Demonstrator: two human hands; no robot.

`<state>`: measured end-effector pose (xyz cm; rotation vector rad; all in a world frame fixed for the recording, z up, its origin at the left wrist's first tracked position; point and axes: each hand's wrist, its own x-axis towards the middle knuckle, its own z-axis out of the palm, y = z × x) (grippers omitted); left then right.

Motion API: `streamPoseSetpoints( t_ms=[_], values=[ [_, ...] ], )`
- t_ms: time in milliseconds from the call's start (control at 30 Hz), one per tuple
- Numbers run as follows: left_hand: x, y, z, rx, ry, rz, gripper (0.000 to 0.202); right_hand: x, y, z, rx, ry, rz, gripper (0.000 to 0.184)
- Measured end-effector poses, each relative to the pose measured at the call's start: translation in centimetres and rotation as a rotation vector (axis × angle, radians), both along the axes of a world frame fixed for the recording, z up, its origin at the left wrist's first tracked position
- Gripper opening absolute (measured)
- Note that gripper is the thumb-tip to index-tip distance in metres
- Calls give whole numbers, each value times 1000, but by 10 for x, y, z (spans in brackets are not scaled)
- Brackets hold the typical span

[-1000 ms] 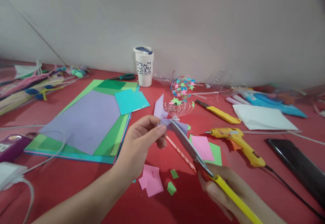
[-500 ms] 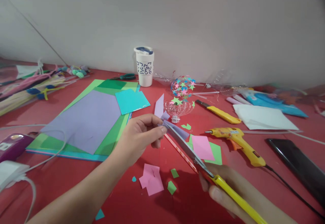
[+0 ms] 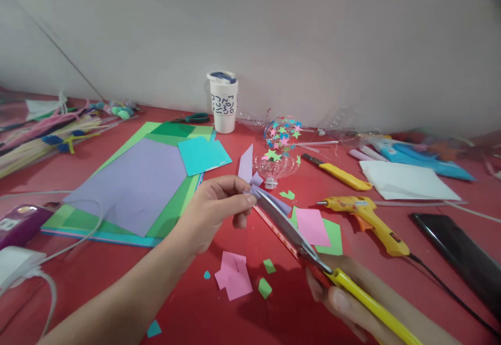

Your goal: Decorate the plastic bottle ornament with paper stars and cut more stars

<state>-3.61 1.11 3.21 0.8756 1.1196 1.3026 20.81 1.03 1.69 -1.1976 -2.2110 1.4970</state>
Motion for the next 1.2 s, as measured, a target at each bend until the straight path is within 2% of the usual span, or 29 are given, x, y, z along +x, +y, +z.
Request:
streamPoseSetpoints(
  t_ms=[500, 633, 833, 1033, 1200],
  values=[
    [1, 0, 0, -7, 2, 3, 10, -2, 4, -3, -59, -6, -7, 25],
    [1, -1, -2, -15, -15, 3, 10, -7, 7, -1, -70, 30, -7, 52],
    [9, -4, -5, -16, -147, -29, 11, -18, 0, 1, -18, 51, -126, 59],
    [13, -7, -3, -19, -188, 60, 11, -19, 1, -10, -55, 54, -74, 58],
    [11, -7, -2, 29, -88, 67, 12, -15, -1, -20, -51, 71, -114, 57]
  ],
)
